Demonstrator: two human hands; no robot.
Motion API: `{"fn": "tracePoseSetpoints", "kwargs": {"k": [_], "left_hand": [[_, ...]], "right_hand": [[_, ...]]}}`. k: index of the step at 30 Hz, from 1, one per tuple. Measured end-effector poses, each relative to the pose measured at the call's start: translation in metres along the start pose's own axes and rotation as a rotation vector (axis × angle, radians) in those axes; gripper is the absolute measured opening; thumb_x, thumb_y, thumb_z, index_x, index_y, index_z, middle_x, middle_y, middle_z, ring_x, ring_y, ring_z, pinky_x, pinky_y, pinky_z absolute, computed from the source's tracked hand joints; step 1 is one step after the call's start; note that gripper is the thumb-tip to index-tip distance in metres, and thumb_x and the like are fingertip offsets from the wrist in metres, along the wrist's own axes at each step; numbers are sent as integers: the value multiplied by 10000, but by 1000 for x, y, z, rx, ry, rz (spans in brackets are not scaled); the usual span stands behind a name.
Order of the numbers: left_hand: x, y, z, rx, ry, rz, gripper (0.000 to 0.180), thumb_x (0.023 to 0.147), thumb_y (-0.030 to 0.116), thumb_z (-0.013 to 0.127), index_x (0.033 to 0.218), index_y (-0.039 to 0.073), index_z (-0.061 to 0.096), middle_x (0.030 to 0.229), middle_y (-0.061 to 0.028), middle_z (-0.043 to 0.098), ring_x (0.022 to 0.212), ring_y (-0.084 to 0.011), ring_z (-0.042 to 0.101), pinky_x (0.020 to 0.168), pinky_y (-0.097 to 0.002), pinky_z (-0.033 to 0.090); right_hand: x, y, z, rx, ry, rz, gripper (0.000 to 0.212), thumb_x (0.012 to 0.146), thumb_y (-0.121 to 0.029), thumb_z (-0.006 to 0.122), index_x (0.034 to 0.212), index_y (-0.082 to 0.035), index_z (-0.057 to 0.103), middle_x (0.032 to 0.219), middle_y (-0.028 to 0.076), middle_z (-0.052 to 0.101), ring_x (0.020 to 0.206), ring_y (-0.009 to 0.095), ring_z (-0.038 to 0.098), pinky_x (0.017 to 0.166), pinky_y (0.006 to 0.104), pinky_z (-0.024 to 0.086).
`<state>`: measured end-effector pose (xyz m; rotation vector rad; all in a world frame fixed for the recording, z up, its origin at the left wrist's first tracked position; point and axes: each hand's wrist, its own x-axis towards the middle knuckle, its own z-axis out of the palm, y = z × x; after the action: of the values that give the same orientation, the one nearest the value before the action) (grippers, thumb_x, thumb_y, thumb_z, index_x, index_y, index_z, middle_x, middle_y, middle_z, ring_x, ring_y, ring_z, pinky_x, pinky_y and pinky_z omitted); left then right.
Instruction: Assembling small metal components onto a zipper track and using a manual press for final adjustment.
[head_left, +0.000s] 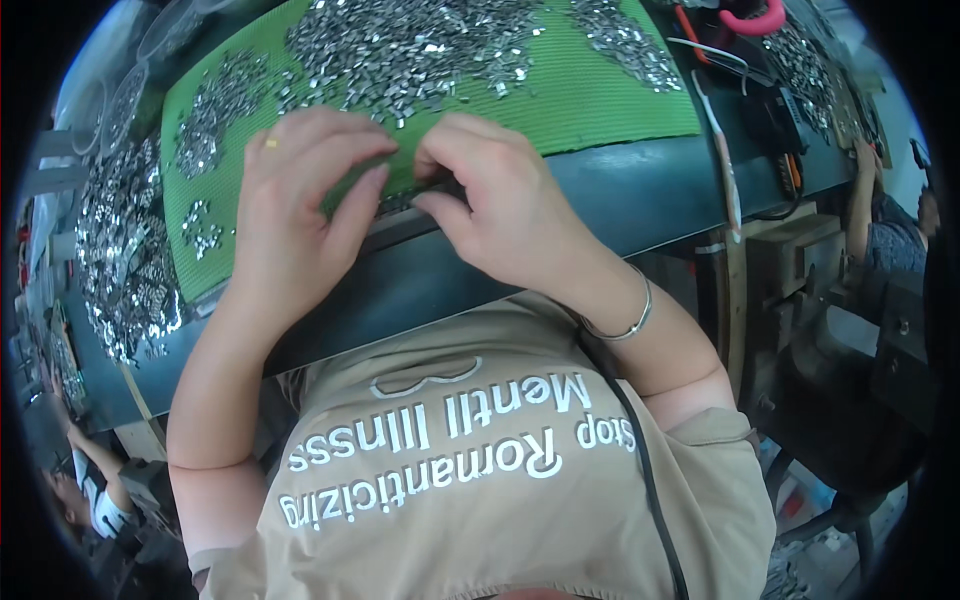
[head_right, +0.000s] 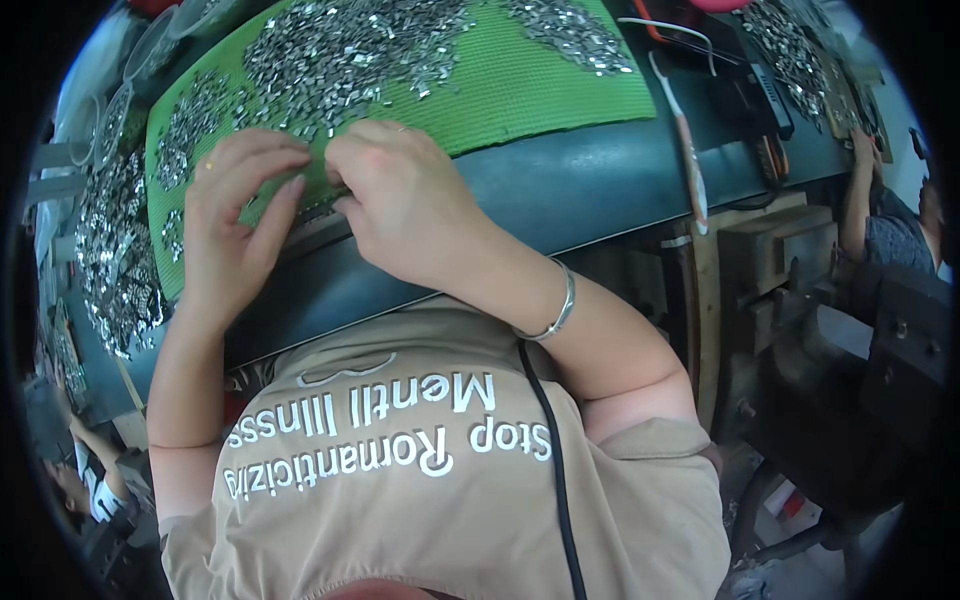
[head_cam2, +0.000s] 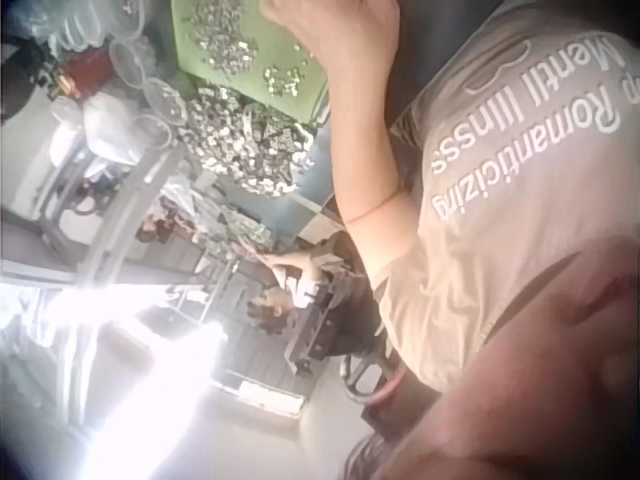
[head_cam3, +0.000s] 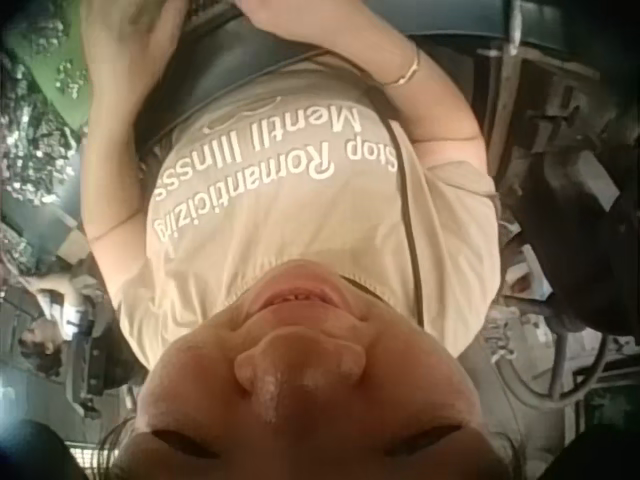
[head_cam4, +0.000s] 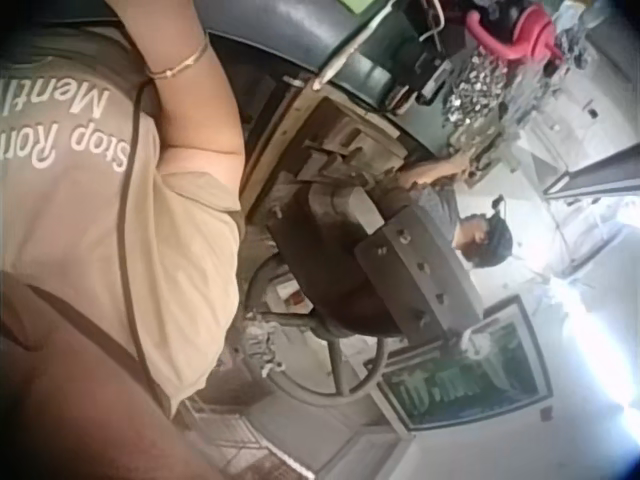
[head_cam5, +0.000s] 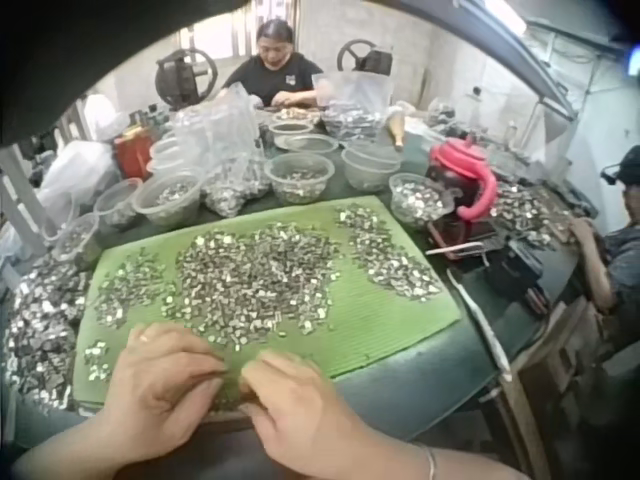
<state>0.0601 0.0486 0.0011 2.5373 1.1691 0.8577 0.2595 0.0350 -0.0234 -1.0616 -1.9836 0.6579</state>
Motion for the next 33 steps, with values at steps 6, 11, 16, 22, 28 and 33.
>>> {"fn": "tracePoseSetpoints", "kwargs": {"k": [6,11,16,22,28,33], "left_hand": [[60,6,24,189,25,114,132,789,119,713,919,113,736,1033,-31,665,1041,-252,594,885,-428,402],[94,13,55,281,-76,72,109,780,177,723,855,102,747,1057,-38,649,1085,-261,576,896,-456,396],[105,18,69,357,-113,35,102,764,174,726,822,92,747,1035,-37,644,1089,-261,566,893,-479,392],[113,36,67,552,-193,-50,142,784,145,628,801,62,741,980,-93,658,1060,-261,581,915,-525,374],[111,57,74,639,-266,125,203,779,187,617,877,71,750,989,-113,648,1070,-288,557,1004,-588,321],[106,50,75,567,-221,324,183,767,174,621,814,37,732,1023,-127,608,1168,-320,514,1044,-631,325]], "right_hand": [[9,41,-39,-470,210,71,73,761,-76,691,775,-19,647,822,156,605,822,373,619,729,478,504],[19,56,-48,-533,40,177,71,765,-79,701,785,-18,670,821,151,633,835,366,637,760,468,519],[19,68,-55,-546,76,24,28,750,-29,665,766,-8,654,813,162,633,825,369,636,740,475,506],[-1,61,-71,-628,80,107,39,745,-3,603,740,-41,597,804,143,601,818,344,611,718,449,435],[-17,61,-65,-562,172,86,48,768,-51,626,783,-43,582,840,144,571,822,343,574,720,451,409],[-25,63,-63,-574,191,81,86,757,-63,675,779,-56,592,831,120,573,833,318,580,734,440,409]]}}
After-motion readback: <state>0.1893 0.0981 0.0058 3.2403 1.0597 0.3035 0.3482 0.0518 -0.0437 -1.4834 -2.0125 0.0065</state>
